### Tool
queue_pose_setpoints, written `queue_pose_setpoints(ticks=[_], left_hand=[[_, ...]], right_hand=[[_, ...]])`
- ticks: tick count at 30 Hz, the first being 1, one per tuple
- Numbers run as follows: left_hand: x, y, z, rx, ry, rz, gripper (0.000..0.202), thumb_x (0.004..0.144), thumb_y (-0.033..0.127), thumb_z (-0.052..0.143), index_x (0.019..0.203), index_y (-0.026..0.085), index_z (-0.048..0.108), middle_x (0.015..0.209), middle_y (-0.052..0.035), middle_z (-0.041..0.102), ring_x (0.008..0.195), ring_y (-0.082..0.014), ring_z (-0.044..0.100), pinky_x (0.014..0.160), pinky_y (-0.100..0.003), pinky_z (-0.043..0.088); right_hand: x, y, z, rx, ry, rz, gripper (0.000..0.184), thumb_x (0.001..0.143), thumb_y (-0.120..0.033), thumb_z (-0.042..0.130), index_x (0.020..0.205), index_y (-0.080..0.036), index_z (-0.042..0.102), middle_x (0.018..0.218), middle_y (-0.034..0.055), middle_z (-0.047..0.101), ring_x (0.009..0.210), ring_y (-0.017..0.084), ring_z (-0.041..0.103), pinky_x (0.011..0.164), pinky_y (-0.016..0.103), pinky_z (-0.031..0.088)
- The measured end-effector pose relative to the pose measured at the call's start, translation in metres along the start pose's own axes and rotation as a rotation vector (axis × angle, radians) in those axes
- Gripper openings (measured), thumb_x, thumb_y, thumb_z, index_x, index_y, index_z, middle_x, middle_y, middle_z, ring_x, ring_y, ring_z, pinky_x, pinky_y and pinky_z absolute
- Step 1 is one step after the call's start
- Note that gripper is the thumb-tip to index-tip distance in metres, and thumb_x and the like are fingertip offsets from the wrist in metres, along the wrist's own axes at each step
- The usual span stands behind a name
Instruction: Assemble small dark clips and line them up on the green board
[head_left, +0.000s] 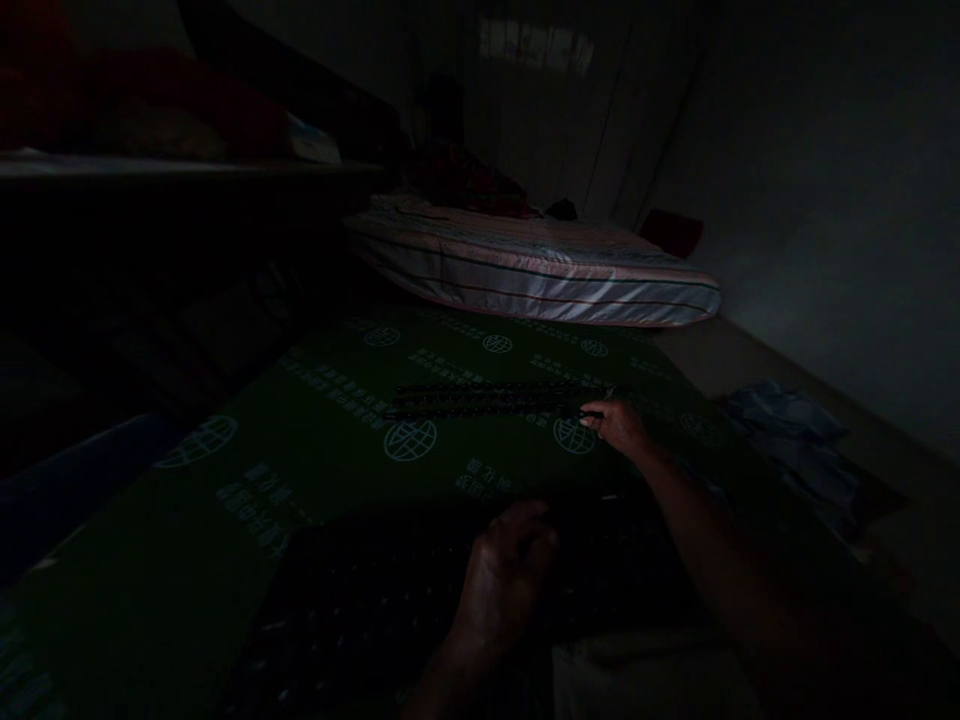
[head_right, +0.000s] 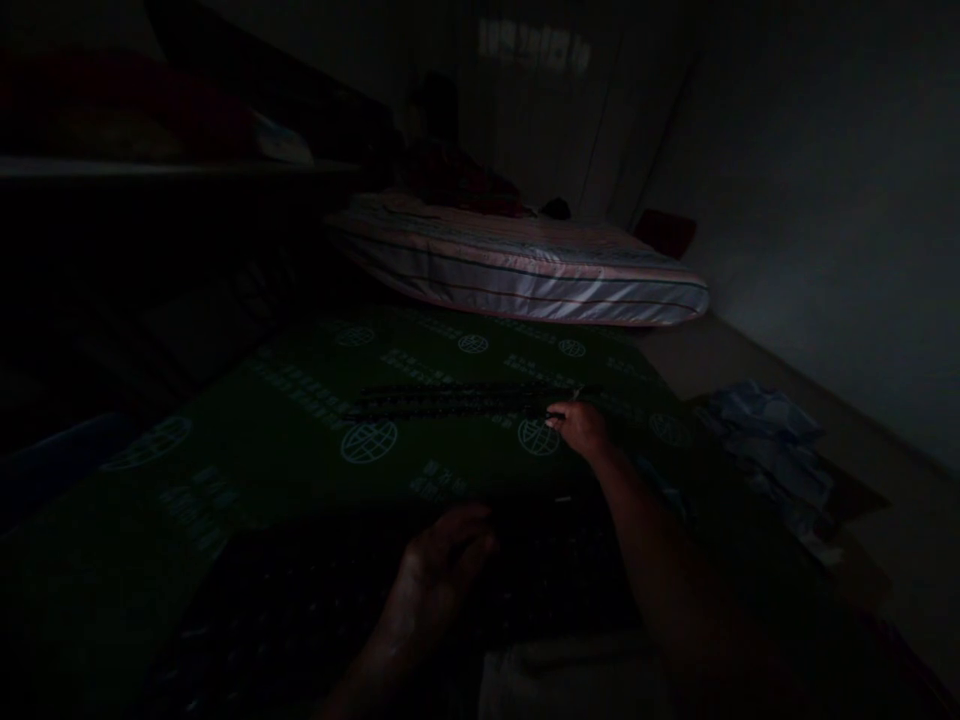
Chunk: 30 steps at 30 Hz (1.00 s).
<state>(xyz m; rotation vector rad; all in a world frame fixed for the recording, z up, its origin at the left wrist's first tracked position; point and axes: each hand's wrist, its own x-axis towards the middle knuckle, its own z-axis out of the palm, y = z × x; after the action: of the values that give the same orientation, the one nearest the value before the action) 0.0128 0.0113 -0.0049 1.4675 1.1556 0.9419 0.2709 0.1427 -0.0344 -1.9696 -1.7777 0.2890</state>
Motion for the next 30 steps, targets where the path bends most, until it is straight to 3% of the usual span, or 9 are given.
queue_pose_setpoints(ticks=[4, 8, 25, 30], left_hand=[[0.0, -0.003, 0.0, 0.056, 0.015, 0.012, 0.022, 0.074, 0.024, 0.058, 0.095, 0.02, 0.065, 0.088, -0.0039, 0.072, 0.081, -0.02, 0.067, 0.072, -0.028, 0.053], [0.001, -0.009, 0.001, 0.095, 0.004, 0.034, 0.024, 0.075, 0.026, 0.058, 0.097, 0.022, 0.065, 0.093, -0.0048, 0.071, 0.085, -0.0208, 0.067, 0.074, -0.029, 0.054], [0.0, -0.003, 0.0, 0.16, 0.043, 0.028, 0.019, 0.071, 0.023, 0.06, 0.087, 0.024, 0.069, 0.091, -0.0038, 0.072, 0.083, -0.0209, 0.068, 0.072, -0.028, 0.056], [0.0, -0.007, 0.0, 0.18, 0.03, 0.038, 0.022, 0.071, 0.023, 0.059, 0.092, 0.023, 0.068, 0.091, -0.0047, 0.071, 0.081, -0.0204, 0.067, 0.072, -0.028, 0.056]], right_hand=[[0.01, 0.007, 0.007, -0.035, -0.026, 0.003, 0.025, 0.073, -0.029, 0.064, 0.097, -0.026, 0.07, 0.092, 0.0037, 0.072, 0.084, 0.02, 0.066, 0.073, 0.028, 0.048], [0.017, 0.009, 0.01, -0.045, -0.046, 0.006, 0.027, 0.074, -0.03, 0.063, 0.1, -0.026, 0.069, 0.09, 0.0028, 0.073, 0.083, 0.019, 0.066, 0.072, 0.028, 0.049], [0.026, 0.004, 0.015, -0.027, -0.044, 0.027, 0.026, 0.075, -0.031, 0.062, 0.101, -0.029, 0.069, 0.097, 0.0017, 0.071, 0.087, 0.019, 0.066, 0.075, 0.028, 0.049], [0.027, 0.004, 0.016, -0.023, -0.051, 0.017, 0.027, 0.076, -0.031, 0.062, 0.102, -0.029, 0.068, 0.1, 0.0017, 0.07, 0.09, 0.018, 0.065, 0.077, 0.027, 0.049]])
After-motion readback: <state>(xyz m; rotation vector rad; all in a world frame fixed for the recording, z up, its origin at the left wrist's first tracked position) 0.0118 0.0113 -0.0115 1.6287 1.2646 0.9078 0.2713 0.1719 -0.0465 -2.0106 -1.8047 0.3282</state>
